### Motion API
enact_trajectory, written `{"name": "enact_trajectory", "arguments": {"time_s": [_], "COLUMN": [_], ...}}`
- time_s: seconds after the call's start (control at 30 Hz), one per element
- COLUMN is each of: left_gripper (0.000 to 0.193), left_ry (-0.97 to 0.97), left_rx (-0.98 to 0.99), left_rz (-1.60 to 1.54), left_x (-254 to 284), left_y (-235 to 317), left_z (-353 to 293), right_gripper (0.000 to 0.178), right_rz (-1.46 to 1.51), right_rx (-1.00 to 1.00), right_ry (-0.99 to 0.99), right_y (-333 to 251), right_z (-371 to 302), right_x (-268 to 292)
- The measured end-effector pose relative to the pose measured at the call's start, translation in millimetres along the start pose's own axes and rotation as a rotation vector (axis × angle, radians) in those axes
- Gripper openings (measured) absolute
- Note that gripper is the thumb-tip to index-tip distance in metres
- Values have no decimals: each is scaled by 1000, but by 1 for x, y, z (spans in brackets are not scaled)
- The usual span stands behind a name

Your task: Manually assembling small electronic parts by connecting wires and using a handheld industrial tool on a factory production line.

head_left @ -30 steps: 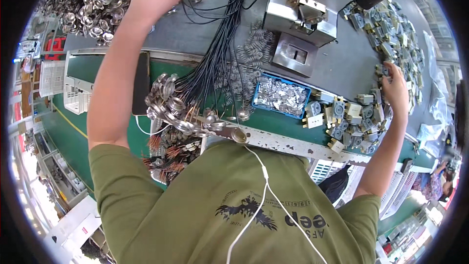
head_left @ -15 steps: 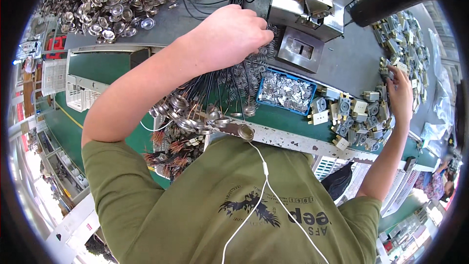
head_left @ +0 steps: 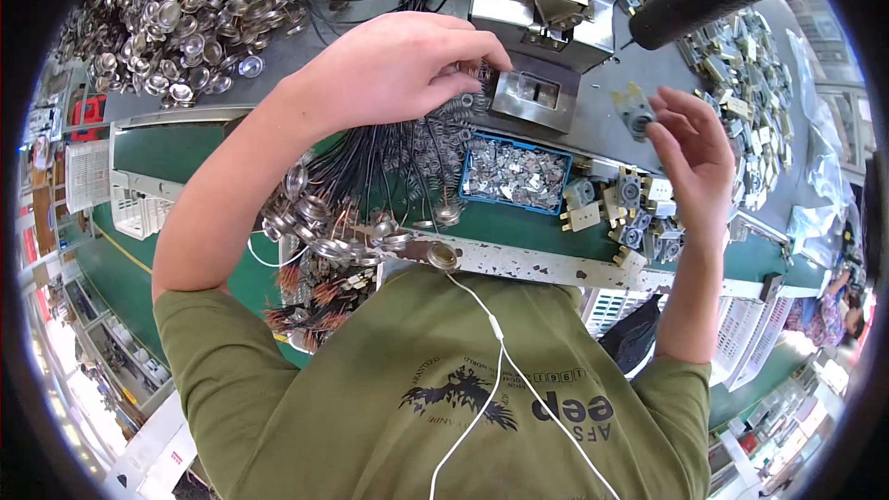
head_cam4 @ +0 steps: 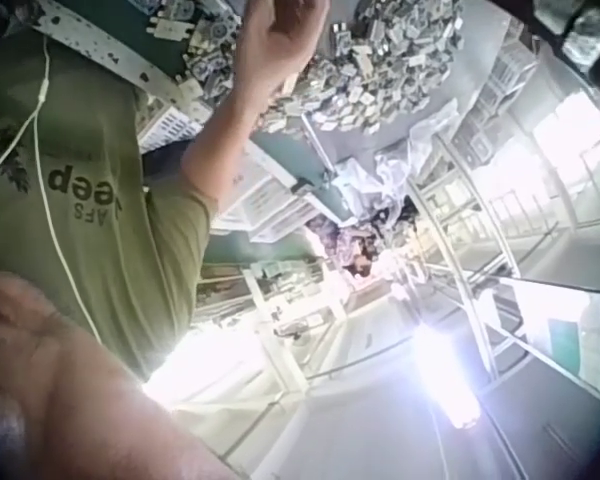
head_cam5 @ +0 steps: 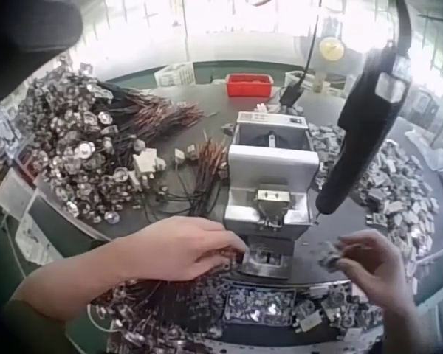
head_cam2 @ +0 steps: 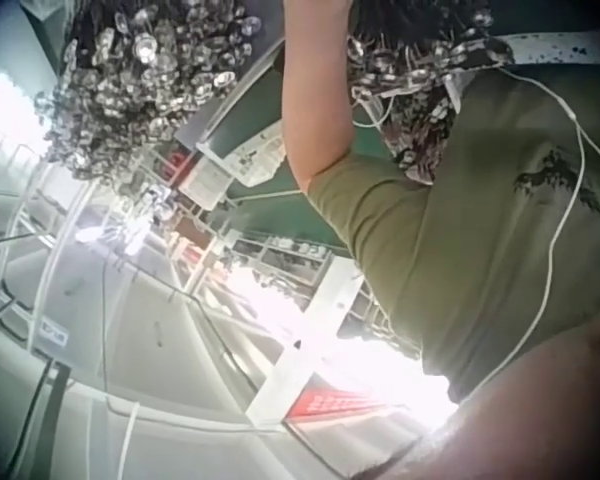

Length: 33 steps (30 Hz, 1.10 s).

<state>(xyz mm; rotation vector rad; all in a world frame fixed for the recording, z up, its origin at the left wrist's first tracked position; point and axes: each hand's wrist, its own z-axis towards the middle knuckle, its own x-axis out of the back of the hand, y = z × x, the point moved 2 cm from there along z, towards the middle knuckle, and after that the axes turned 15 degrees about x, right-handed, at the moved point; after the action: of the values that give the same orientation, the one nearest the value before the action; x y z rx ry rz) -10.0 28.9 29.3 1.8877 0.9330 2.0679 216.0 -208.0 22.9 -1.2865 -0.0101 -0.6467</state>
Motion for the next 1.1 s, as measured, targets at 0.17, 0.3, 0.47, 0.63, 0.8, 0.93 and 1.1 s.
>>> {"name": "enact_trajectory", "arguments": {"time_s": [0.17, 0.3, 0.47, 0.63, 0.8, 0.93, 1.1], "left_gripper": [16, 16, 21, 20, 21, 21, 20], "left_ry": [-9, 140, 256, 224, 243, 196, 152], "left_rx": [-1, 11, 58, 211, 191, 266, 148], "left_rz": [-5, -62, -31, -197, -140, -190, -3], "left_x": [7, 14, 32, 41, 46, 53, 47], "left_y": [2, -4, -9, -9, -6, 0, -22], "left_z": [-3, -6, -9, -26, -27, -30, -33], "right_gripper": [35, 26, 24, 33, 36, 32, 20], "right_rz": [41, 41, -166, -637, -789, -828, -434], "right_rx": [35, 36, 213, 482, 634, 706, 301], "right_ry": [-6, -184, -304, -307, -274, -217, -460], "right_y": [-17, -26, 8, 7, 9, -9, -29], "right_z": [13, 36, 37, 29, 29, 19, 7], "right_x": [-17, -37, -70, -77, -82, -87, -144]}}
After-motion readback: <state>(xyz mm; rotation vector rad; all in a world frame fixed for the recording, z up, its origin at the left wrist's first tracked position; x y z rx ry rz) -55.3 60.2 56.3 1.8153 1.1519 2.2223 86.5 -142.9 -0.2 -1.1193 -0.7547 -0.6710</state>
